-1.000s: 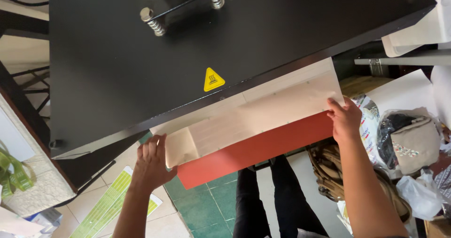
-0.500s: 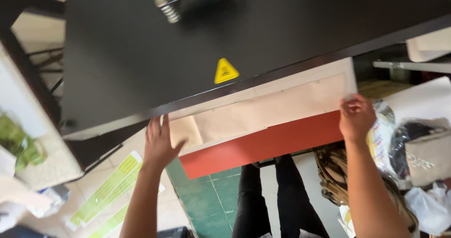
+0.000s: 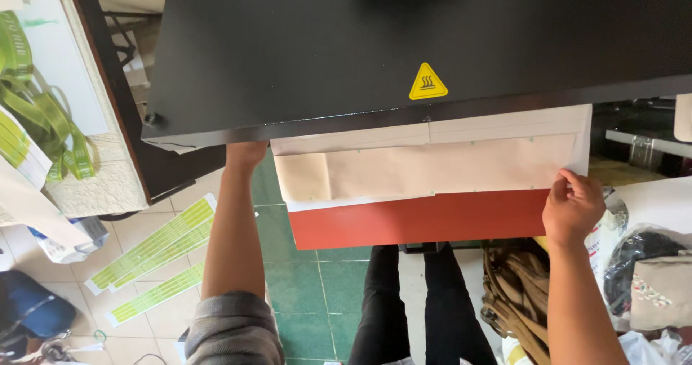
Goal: The person carries a sheet of paper to a heat press machine, places it on the lower platen, and pulls the press handle down to clamp it. They wait, lift the handle, remove the pressed sheet, and later handle printed strap-like strips and roll a paper sheet on the work table.
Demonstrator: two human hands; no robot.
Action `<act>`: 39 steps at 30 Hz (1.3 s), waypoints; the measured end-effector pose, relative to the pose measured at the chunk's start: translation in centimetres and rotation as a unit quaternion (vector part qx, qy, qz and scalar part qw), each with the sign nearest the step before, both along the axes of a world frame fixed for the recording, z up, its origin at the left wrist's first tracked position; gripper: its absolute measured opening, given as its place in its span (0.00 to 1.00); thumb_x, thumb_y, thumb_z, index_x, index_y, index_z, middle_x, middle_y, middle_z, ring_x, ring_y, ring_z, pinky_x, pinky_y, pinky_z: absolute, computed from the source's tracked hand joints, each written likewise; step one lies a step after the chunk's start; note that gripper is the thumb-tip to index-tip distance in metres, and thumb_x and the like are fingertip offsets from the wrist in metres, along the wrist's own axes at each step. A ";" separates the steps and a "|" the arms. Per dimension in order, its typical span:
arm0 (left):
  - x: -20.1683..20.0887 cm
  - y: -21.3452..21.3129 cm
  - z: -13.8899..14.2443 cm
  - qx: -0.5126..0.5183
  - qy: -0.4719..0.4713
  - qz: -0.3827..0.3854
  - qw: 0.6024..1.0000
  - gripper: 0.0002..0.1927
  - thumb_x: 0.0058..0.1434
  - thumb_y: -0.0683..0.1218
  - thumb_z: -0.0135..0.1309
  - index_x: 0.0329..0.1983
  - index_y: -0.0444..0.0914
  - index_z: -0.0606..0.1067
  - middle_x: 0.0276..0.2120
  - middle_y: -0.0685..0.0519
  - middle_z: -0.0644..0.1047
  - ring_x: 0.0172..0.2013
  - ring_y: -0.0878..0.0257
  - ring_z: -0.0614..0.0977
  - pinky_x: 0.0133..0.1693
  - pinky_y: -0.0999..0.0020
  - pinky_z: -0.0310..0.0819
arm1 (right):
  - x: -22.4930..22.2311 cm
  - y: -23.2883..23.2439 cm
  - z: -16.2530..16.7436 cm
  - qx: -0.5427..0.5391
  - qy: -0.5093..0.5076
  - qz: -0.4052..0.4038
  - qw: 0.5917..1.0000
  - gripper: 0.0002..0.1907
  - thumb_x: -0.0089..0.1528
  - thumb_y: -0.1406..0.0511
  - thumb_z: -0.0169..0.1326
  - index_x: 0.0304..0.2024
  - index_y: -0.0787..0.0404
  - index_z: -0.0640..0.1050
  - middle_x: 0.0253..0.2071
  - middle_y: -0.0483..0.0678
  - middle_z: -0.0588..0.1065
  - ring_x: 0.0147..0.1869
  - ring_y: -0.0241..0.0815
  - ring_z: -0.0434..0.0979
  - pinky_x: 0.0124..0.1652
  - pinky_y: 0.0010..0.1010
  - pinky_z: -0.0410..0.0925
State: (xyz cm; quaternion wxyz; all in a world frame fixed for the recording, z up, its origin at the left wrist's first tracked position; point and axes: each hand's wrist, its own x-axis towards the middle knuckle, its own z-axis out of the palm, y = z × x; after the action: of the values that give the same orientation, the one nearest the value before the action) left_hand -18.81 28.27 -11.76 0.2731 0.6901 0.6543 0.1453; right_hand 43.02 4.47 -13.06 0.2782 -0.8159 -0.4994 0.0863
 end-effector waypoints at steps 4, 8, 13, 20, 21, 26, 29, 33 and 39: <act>0.3 -0.1 0.4 0.040 0.029 0.007 0.999 0.05 0.60 0.40 0.56 0.40 0.36 0.79 0.35 0.45 0.80 0.39 0.47 0.80 0.42 0.53 0.73 | 0.0 0.1 0.2 -0.014 -0.064 0.020 0.998 0.01 0.71 0.69 0.63 0.45 0.60 0.84 0.43 0.51 0.77 0.41 0.46 0.79 0.45 0.34 0.73; 0.5 0.3 0.3 0.101 -0.039 -0.017 0.994 0.06 0.63 0.39 0.54 0.42 0.35 0.77 0.38 0.45 0.80 0.40 0.48 0.80 0.43 0.54 0.74 | 0.1 0.1 0.3 -0.021 -0.096 0.028 0.995 0.05 0.68 0.66 0.66 0.45 0.59 0.84 0.43 0.50 0.77 0.45 0.48 0.78 0.49 0.37 0.73; 0.2 1.0 -0.3 0.168 -0.073 -0.043 0.982 0.08 0.62 0.37 0.54 0.44 0.34 0.77 0.40 0.45 0.80 0.41 0.47 0.80 0.43 0.55 0.75 | 0.1 0.0 0.2 -0.021 -0.068 0.023 0.997 0.06 0.68 0.66 0.67 0.46 0.59 0.84 0.45 0.50 0.76 0.46 0.47 0.78 0.49 0.37 0.73; 0.1 1.1 -1.0 0.139 0.001 -0.031 0.990 0.08 0.62 0.37 0.54 0.44 0.36 0.79 0.40 0.45 0.81 0.41 0.46 0.81 0.42 0.55 0.75 | 0.1 0.0 0.3 0.005 -0.079 0.035 0.996 0.06 0.70 0.66 0.67 0.47 0.60 0.83 0.46 0.50 0.75 0.50 0.48 0.77 0.54 0.38 0.72; 0.3 0.7 -1.1 0.126 0.016 -0.010 0.992 0.07 0.62 0.37 0.54 0.43 0.36 0.79 0.40 0.45 0.81 0.41 0.46 0.82 0.43 0.54 0.76 | 0.0 0.1 0.3 0.009 -0.078 0.031 0.996 0.06 0.71 0.65 0.68 0.47 0.59 0.83 0.46 0.50 0.75 0.51 0.48 0.76 0.55 0.38 0.71; 6.4 -1.8 0.0 0.075 0.194 -0.038 0.977 0.15 0.59 0.48 0.62 0.46 0.36 0.80 0.44 0.41 0.80 0.44 0.40 0.80 0.45 0.47 0.74 | -0.1 0.5 0.7 0.017 -0.104 0.043 0.994 0.08 0.70 0.66 0.66 0.50 0.60 0.81 0.52 0.52 0.73 0.58 0.52 0.72 0.57 0.41 0.69; 14.8 -4.5 1.3 -0.073 0.069 -0.069 0.993 0.31 0.53 0.55 0.64 0.58 0.36 0.75 0.54 0.41 0.76 0.58 0.41 0.72 0.59 0.50 0.67 | 0.0 0.8 1.1 0.005 -0.098 0.041 0.994 0.11 0.70 0.66 0.66 0.52 0.61 0.79 0.52 0.51 0.73 0.58 0.53 0.72 0.58 0.45 0.67; 20.2 -7.7 5.2 -0.019 0.142 -0.254 0.957 0.53 0.39 0.63 0.71 0.65 0.33 0.67 0.60 0.38 0.69 0.62 0.41 0.64 0.59 0.44 0.57 | 0.6 1.3 1.8 -0.001 -0.067 0.046 0.997 0.15 0.68 0.65 0.65 0.56 0.60 0.79 0.52 0.52 0.72 0.59 0.54 0.72 0.59 0.48 0.67; 13.6 -8.2 8.2 -0.015 0.177 -0.075 0.981 0.52 0.45 0.67 0.70 0.67 0.36 0.66 0.61 0.44 0.69 0.64 0.44 0.68 0.62 0.44 0.61 | 1.8 1.3 2.1 -0.013 -0.126 0.071 0.989 0.18 0.67 0.63 0.65 0.59 0.58 0.80 0.54 0.54 0.72 0.62 0.58 0.71 0.60 0.50 0.65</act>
State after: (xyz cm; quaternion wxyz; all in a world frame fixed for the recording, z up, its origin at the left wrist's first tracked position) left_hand -5.23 20.03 -3.59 0.1735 0.7479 0.6406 -0.0092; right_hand 44.77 5.76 -10.99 0.1958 -0.7865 -0.5857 0.0087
